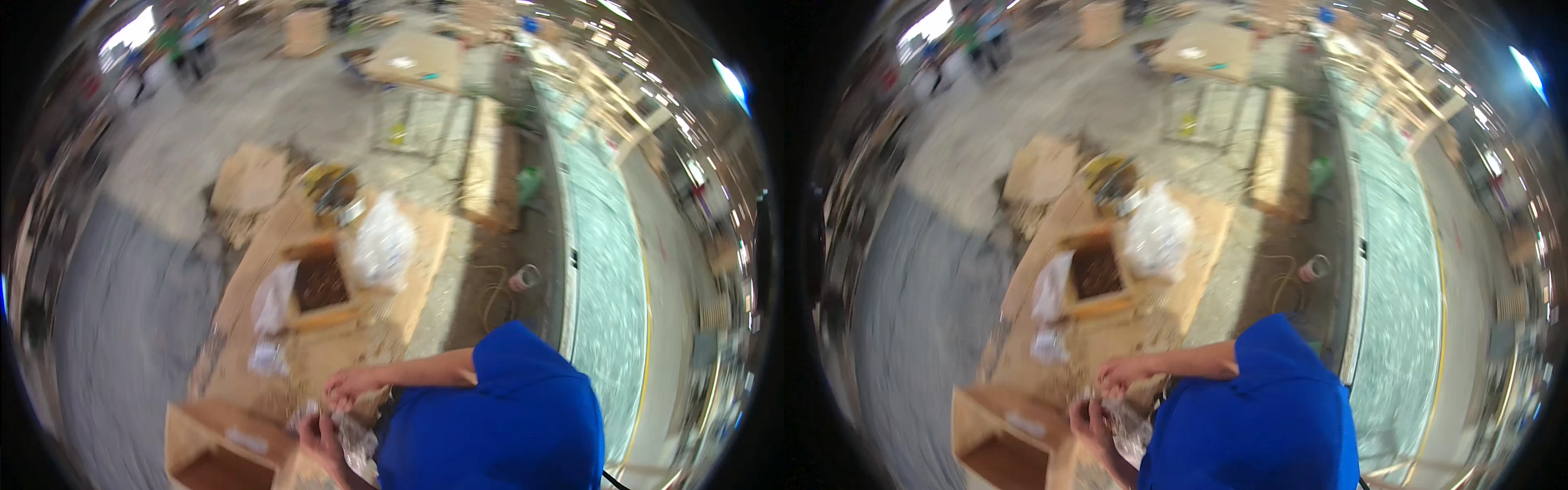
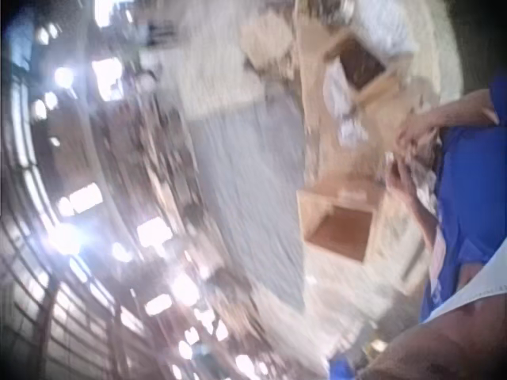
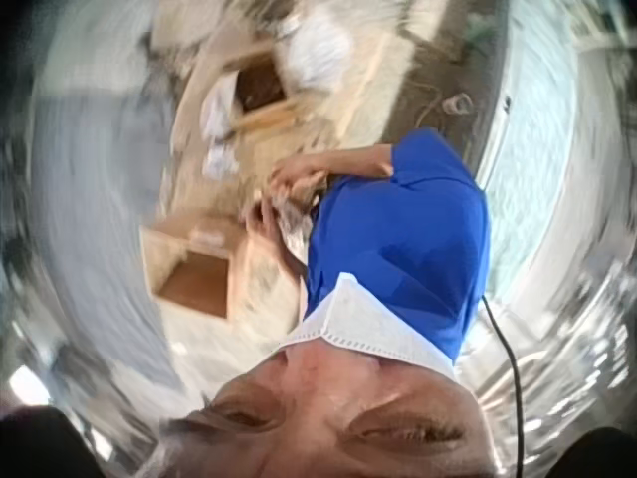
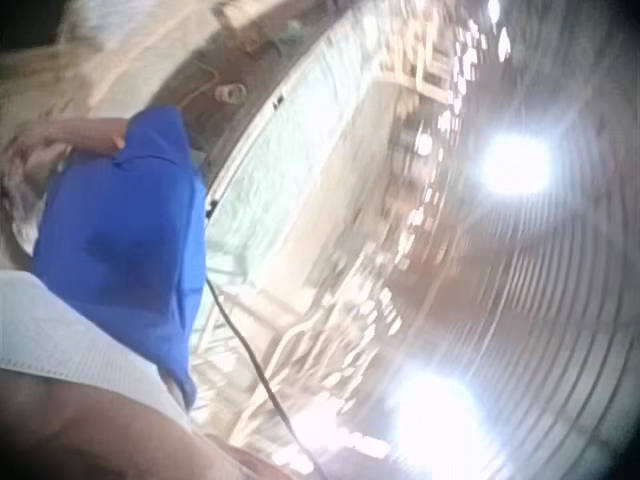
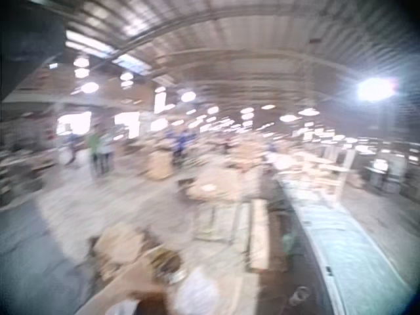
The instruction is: The person stands at a workbench in a factory and sorts small metal fasteners from a plastic bag into a wooden box. They pick up individual fasteners and place them into the box, occasionally interacting with coworkers who are also sorting items.
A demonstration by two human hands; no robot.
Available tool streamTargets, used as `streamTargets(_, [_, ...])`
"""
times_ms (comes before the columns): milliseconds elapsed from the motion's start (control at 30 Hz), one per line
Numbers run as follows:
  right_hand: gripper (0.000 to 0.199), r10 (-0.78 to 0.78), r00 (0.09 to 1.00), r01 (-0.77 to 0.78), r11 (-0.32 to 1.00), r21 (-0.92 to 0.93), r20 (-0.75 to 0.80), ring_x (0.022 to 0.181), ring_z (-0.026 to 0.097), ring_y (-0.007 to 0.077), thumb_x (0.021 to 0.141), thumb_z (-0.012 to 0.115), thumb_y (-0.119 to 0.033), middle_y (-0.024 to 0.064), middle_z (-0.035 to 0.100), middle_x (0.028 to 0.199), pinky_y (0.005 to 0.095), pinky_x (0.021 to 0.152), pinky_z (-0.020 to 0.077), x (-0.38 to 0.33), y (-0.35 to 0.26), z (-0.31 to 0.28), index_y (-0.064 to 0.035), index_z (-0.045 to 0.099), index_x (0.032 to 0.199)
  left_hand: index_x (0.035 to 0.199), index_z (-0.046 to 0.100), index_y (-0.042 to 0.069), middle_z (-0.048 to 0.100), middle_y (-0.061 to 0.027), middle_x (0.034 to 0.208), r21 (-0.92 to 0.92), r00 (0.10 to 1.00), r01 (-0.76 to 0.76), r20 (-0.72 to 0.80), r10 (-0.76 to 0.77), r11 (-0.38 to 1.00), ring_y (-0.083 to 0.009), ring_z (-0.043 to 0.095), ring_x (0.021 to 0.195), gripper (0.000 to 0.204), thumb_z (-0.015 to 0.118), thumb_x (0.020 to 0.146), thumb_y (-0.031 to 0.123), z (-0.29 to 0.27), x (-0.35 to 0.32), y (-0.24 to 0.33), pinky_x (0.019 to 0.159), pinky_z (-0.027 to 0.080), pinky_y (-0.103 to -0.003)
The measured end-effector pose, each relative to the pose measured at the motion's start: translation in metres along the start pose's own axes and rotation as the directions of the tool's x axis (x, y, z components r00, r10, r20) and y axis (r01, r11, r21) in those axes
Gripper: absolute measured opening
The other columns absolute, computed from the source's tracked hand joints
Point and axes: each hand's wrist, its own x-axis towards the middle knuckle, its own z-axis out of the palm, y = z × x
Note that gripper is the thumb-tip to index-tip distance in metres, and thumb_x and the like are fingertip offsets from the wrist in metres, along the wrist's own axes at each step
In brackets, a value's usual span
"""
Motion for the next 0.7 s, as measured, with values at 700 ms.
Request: streamTargets(700, [0.016, -0.109, 0.849, 0.263, 0.936, 0.233, -0.517, 0.07, 0.065, 0.0075, 0.096, 0.062, -0.022, -0.0018, 0.069, 0.083, 0.0222, 0.062, 0.0542, -0.049, -0.024, 0.006, -0.0089, 0.071, 0.095, 0.088, 0.063, -0.002, 0.062, -0.0118, 0.075, 0.25, 0.926, -0.093, 0.378, -0.009, 0.964, -0.0195, 0.055, 0.065, 0.022, 0.068, 0.089, 0.02, 0.063, 0.033, 0.053, 0.061, 0.046, -0.036])
